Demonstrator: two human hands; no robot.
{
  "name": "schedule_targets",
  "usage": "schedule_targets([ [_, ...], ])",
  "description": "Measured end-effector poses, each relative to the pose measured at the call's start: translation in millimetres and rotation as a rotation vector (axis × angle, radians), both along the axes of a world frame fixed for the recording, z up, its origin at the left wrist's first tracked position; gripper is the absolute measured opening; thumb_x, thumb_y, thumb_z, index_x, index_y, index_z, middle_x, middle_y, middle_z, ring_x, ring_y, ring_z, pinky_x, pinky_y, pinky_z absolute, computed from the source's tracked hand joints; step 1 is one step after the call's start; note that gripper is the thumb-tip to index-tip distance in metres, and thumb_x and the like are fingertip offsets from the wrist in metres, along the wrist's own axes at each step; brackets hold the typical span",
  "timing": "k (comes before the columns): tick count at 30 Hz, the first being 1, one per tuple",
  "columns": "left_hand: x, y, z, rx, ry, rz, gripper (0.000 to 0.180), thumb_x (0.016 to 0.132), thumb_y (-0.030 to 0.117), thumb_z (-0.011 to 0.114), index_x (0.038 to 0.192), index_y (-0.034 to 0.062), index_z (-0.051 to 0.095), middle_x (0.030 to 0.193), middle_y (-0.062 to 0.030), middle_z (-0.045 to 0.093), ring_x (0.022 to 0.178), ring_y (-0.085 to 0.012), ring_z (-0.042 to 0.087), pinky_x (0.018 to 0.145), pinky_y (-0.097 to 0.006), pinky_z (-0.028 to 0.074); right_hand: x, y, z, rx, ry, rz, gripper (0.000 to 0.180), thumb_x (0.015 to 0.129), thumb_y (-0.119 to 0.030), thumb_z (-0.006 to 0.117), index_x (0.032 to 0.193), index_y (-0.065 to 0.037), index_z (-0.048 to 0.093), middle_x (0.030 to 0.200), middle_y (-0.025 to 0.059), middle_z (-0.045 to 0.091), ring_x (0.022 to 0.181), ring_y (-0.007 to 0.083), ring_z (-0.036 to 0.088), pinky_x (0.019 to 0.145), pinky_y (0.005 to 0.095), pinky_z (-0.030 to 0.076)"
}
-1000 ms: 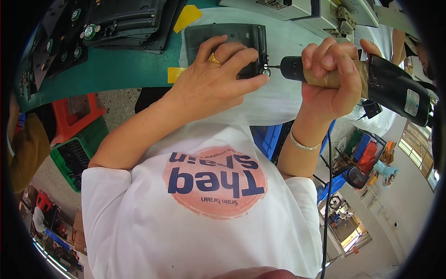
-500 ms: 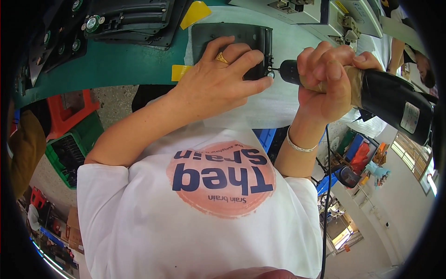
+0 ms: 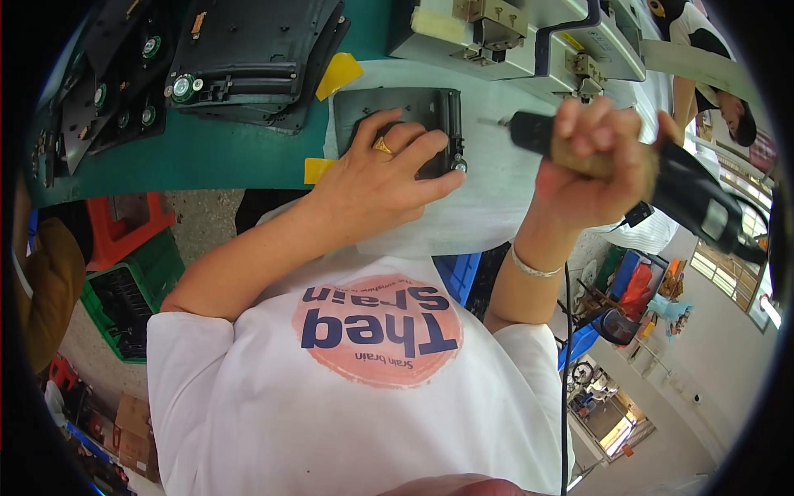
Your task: The person fastens screws into small black plastic housings on a factory workbench using an electric screwdriver.
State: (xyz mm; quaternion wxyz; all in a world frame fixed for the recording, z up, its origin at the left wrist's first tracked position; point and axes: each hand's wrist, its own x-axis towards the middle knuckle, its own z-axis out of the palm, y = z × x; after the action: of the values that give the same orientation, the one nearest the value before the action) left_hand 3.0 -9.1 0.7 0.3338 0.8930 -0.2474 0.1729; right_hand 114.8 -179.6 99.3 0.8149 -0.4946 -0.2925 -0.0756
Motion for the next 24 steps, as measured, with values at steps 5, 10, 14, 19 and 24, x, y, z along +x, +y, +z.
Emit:
schedule_targets([
  [5,1.2,0.0,1.0,-0.018,-0.014,0.006,0.052,0.065,0.006,0.073,0.114,0.0244,0.066,0.117,-0.007,0.052,0.112,-0.0256,0.054,0.108,-0.052,0.038,35.2,18.6,13.0,0.243,-0.037,-0.034,0.016,0.096,-0.012,0.052,0.109,-0.003,0.058,0.079,0.0081,0.059,0.061,0.0164,0.053,0.058,0.038,0.051],
  [10,2.7,-0.6,0.4,-0.03,-0.023,0.022,0.048,0.066,0.005,0.07,0.11,0.0235,0.065,0.115,-0.0068,0.052,0.109,-0.025,0.056,0.106,-0.05,0.039,52.9,24.5,7.7,0.053,-0.091,-0.021,0.019,0.094,-0.017,0.052,0.087,-0.003,0.062,0.078,0.0069,0.062,0.066,0.0164,0.056,0.066,0.039,0.048],
  [14,2.1,-1.2,-0.2,-0.041,-0.02,0.03,0.045,0.067,0.005,0.07,0.108,0.0235,0.066,0.115,-0.007,0.053,0.109,-0.0252,0.056,0.106,-0.05,0.039,65.6,20.4,0.5,-0.028,-0.112,0.083,0.021,0.094,-0.019,0.053,0.085,-0.004,0.065,0.078,0.0062,0.064,0.068,0.0171,0.058,0.071,0.0403,0.049],
  [19,2.4,-0.1,-0.5,-0.016,-0.02,0.01,0.054,0.063,0.007,0.076,0.114,0.025,0.069,0.117,-0.0064,0.051,0.111,-0.0258,0.053,0.109,-0.051,0.039,60.2,18.1,6.6,0.018,-0.054,0.055,0.021,0.094,-0.019,0.053,0.086,-0.004,0.066,0.076,0.0068,0.063,0.067,0.0166,0.058,0.07,0.0391,0.048],
  [24,2.8,0.4,0.0,-0.015,-0.013,0.009,0.053,0.064,0.007,0.076,0.114,0.0249,0.069,0.117,-0.0064,0.051,0.112,-0.0256,0.053,0.11,-0.051,0.038,66.1,11.3,7.2,-0.05,-0.123,0.066,0.02,0.095,-0.018,0.052,0.088,-0.006,0.066,0.075,0.0069,0.063,0.068,0.0163,0.058,0.069,0.0394,0.048],
])
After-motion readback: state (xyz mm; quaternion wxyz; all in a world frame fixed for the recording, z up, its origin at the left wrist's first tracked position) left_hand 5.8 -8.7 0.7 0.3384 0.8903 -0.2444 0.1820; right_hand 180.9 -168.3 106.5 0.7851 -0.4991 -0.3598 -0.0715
